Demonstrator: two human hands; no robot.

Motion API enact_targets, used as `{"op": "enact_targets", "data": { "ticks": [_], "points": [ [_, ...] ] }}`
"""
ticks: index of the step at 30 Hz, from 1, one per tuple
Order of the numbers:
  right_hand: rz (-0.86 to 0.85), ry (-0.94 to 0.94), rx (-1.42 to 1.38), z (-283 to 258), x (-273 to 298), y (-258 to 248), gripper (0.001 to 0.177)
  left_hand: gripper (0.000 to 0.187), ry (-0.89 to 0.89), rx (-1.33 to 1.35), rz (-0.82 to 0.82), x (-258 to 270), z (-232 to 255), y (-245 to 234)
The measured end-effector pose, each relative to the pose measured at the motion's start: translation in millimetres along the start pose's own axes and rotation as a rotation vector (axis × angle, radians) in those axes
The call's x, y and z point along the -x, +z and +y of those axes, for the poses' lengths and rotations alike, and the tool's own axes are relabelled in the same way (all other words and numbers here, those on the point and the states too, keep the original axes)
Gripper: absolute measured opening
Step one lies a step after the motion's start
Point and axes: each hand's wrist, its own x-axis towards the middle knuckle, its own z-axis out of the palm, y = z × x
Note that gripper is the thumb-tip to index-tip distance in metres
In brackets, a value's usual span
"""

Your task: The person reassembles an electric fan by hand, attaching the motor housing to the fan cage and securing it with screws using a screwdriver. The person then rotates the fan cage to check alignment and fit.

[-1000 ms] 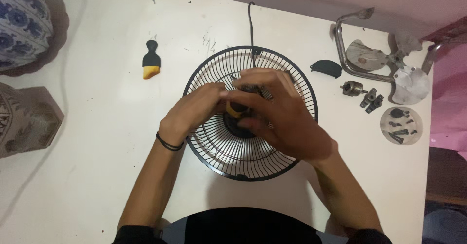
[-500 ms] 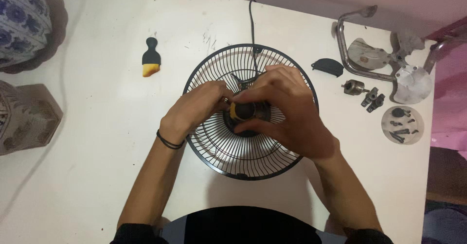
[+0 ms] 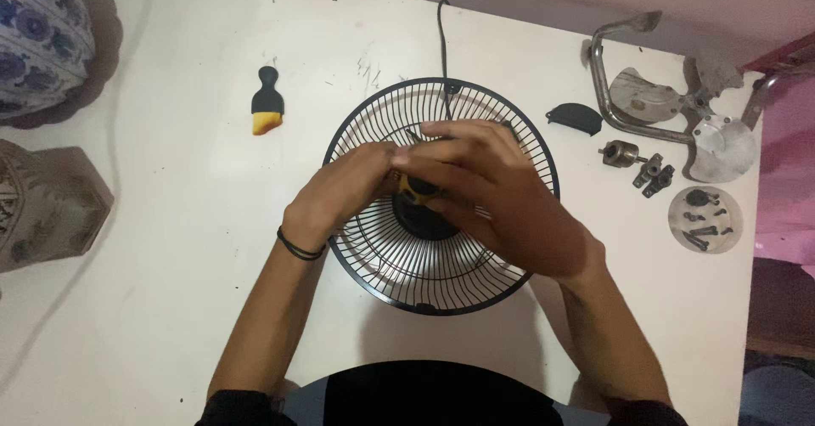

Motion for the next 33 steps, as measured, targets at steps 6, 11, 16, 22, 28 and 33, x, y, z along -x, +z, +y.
{"op": "enact_targets", "data": {
  "ticks": [6, 11, 16, 22, 28, 33],
  "points": [
    [0.068, -0.007, 0.028, 0, -1, -3, 0.045, 0.02, -0.148, 0.013, -0.12, -3, 4, -1],
    [0.106, 0.026, 0.003, 2, 1, 1, 0.045, 0.016, -0.057, 0.085, -0.054, -2, 3, -1],
    [0.16, 0.099, 0.003, 5, 3, 0, 0.046, 0.016, -0.053, 0.048, -0.084, -2, 2, -1],
    [0.14, -0.004, 0.179, 4, -1, 4, 0.051, 0.019, -0.235, -0.03, -0.207, -10, 11, -5],
    [0.021, -0.02, 0.026, 2, 1, -8, 0.049, 0.02, -0.178, 0.044, -0.164, -9, 13, -8],
    [0.052, -0.011, -0.041, 7, -1, -7, 0.043, 0.022, -0.274, -0.043, -0.181, -9, 15, -5]
  ]
}}
